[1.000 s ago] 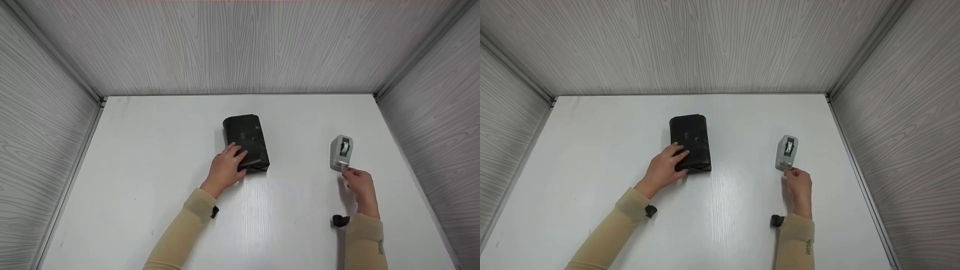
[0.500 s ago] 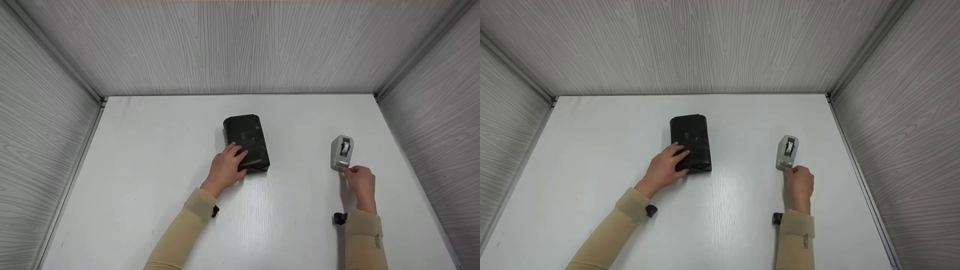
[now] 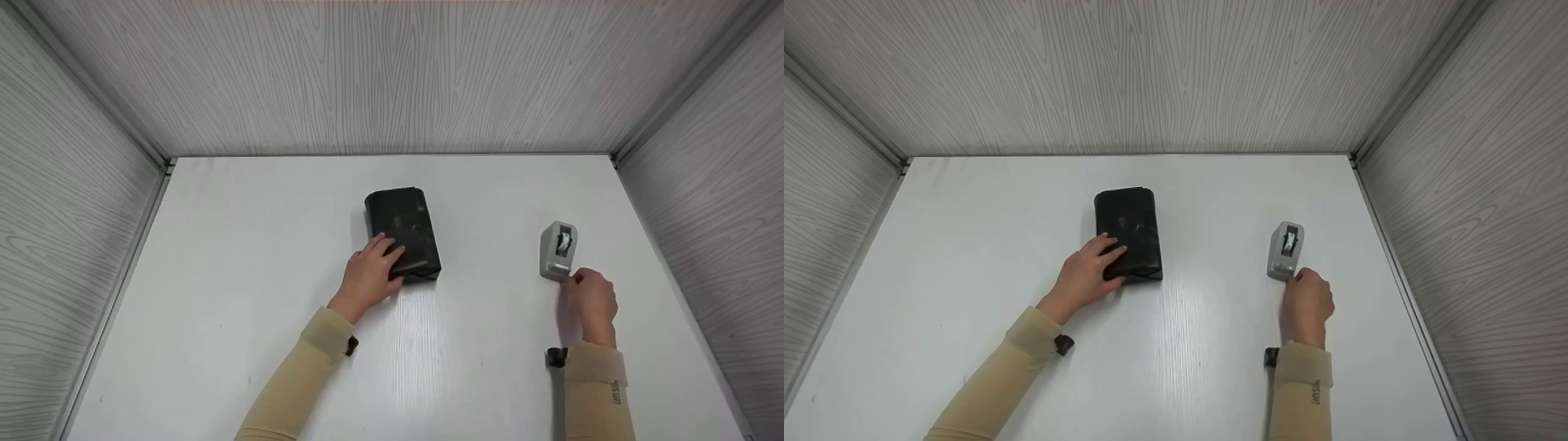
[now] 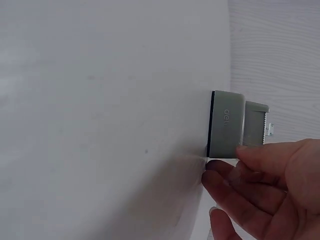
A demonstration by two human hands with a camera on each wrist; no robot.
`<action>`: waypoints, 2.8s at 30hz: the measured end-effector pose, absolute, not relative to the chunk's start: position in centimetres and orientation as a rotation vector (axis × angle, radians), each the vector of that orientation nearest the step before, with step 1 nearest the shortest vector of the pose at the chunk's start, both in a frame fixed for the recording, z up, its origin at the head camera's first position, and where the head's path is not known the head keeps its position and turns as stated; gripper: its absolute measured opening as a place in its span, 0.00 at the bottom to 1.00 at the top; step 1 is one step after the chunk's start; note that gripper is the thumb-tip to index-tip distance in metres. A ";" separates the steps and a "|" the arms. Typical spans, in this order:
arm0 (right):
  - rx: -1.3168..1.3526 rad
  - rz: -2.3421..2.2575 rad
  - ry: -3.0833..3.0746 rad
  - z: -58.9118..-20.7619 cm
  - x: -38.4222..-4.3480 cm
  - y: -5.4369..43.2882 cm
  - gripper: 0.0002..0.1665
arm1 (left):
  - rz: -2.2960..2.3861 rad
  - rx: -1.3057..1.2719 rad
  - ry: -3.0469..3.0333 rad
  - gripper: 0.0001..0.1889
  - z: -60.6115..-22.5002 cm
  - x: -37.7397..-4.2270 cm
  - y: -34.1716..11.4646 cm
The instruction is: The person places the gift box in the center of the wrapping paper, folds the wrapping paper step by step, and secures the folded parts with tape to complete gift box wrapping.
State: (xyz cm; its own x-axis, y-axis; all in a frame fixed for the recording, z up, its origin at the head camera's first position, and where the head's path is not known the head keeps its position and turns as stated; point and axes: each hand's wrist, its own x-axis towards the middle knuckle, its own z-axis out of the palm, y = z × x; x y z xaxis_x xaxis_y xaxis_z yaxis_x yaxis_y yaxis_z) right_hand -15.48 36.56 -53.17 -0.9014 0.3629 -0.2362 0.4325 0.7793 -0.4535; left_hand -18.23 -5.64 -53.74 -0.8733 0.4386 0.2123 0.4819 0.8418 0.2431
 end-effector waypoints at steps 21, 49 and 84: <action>0.168 -1.062 2.606 -52.5 -14.6 30.2 0.19 | -0.485 -0.710 -2.852 0.28 -53.9 -18.2 -5.6; -0.564 -1.573 2.325 -54.7 -15.6 15.7 0.10 | -0.465 -0.686 -2.793 0.28 -53.9 -18.2 -5.3; -0.038 -1.798 2.251 -54.6 -15.0 12.8 0.13 | -0.460 -0.690 -2.834 0.28 -54.1 -18.3 -5.5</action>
State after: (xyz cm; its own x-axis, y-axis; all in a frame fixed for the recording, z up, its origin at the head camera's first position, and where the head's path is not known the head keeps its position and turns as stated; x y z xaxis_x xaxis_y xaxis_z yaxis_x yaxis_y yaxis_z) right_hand -14.96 12.78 -54.65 -0.9658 -0.1811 -0.1854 0.1408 0.2339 -0.9620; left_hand -18.30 -5.47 -54.13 -0.8739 0.4156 0.2522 0.4740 0.8435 0.2526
